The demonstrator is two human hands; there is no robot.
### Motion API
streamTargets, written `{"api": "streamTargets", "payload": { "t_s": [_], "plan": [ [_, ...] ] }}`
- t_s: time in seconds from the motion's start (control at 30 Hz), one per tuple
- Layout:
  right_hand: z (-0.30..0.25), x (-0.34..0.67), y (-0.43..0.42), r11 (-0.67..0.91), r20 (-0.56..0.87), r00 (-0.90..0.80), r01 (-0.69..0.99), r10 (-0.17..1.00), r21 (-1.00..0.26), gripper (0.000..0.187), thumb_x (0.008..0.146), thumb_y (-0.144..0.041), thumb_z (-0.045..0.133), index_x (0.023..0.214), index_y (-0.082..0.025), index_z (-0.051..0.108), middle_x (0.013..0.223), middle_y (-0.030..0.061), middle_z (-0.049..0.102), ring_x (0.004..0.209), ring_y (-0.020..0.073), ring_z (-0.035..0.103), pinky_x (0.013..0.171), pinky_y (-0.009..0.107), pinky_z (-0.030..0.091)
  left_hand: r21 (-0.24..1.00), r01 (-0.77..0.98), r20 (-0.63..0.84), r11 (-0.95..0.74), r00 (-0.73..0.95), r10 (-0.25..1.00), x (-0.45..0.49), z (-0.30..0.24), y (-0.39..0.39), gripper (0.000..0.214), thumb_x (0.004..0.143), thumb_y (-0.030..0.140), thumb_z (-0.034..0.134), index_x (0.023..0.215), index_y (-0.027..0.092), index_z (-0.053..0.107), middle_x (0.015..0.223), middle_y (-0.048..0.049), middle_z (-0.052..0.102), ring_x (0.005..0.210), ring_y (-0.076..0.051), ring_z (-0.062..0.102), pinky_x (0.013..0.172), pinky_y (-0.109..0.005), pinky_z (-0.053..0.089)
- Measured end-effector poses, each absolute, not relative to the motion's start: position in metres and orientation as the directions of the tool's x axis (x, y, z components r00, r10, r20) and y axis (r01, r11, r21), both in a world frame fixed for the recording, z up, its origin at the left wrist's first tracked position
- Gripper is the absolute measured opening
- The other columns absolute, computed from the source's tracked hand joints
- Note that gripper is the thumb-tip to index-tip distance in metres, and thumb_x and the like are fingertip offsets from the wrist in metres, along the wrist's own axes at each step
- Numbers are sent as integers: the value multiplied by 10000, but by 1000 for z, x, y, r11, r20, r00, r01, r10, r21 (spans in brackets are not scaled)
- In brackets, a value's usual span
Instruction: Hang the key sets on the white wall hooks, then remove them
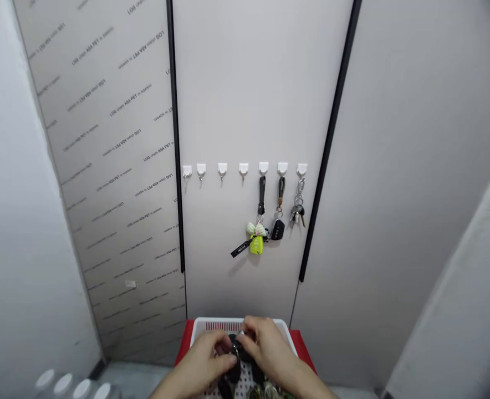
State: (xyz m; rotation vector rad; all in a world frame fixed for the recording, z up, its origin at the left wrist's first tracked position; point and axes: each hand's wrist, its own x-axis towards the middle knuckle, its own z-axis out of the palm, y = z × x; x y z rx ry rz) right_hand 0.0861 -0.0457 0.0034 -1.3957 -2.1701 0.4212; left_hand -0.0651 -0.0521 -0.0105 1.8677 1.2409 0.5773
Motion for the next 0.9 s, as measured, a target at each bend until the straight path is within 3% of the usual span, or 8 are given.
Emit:
{"api": "streamTargets", "payload": {
  "t_s": [0.17,0.27,0.5,0.6,0.7,0.9],
  "plan": [
    [28,85,-46,395,293,-265,581,919,-712,166,665,-254,386,574,-149,478,474,-40,439,454,61,354,431,161,260,838,485,109,-248,297,949,-49,-12,-48,271,562,137,447,827,147,503,773,-14,521,708,-120,433,650,-203,321],
    [31,86,-43,366,276,-249,481,928,-796,156,651,-260,415,564,-142,470,473,-43,424,454,58,353,436,164,267,858,420,188,-296,279,942,-43,-14,-45,148,604,196,429,701,138,524,679,-5,495,658,-114,418,609,-201,312],
    [24,91,-32,217,205,-84,187,975,-958,165,623,-285,461,565,-131,461,450,-50,397,431,52,342,438,177,275,985,120,78,-121,313,947,-34,-8,-43,201,605,309,438,562,116,476,506,41,381,527,-79,327,516,-192,266],
    [23,91,-31,147,143,-93,29,985,-989,175,603,-294,489,655,-127,497,465,-52,423,424,48,341,437,176,276,998,-1,59,-61,270,961,-30,2,-43,258,611,365,430,561,116,472,511,44,375,518,-70,312,507,-186,261],
    [21,88,-28,121,123,-137,-23,983,-992,206,573,-287,525,703,-127,530,526,-33,486,461,55,381,471,182,304,996,-69,63,-48,233,970,-28,7,-38,275,602,381,440,576,111,484,523,38,394,521,-69,324,510,-185,270],
    [28,80,-12,158,158,-37,1,987,-987,210,561,-314,521,649,-127,562,548,-18,516,492,72,413,488,192,325,986,42,151,-163,208,967,-27,12,-11,248,584,339,465,545,97,505,473,37,389,465,-61,317,453,-182,246]
  ]
}}
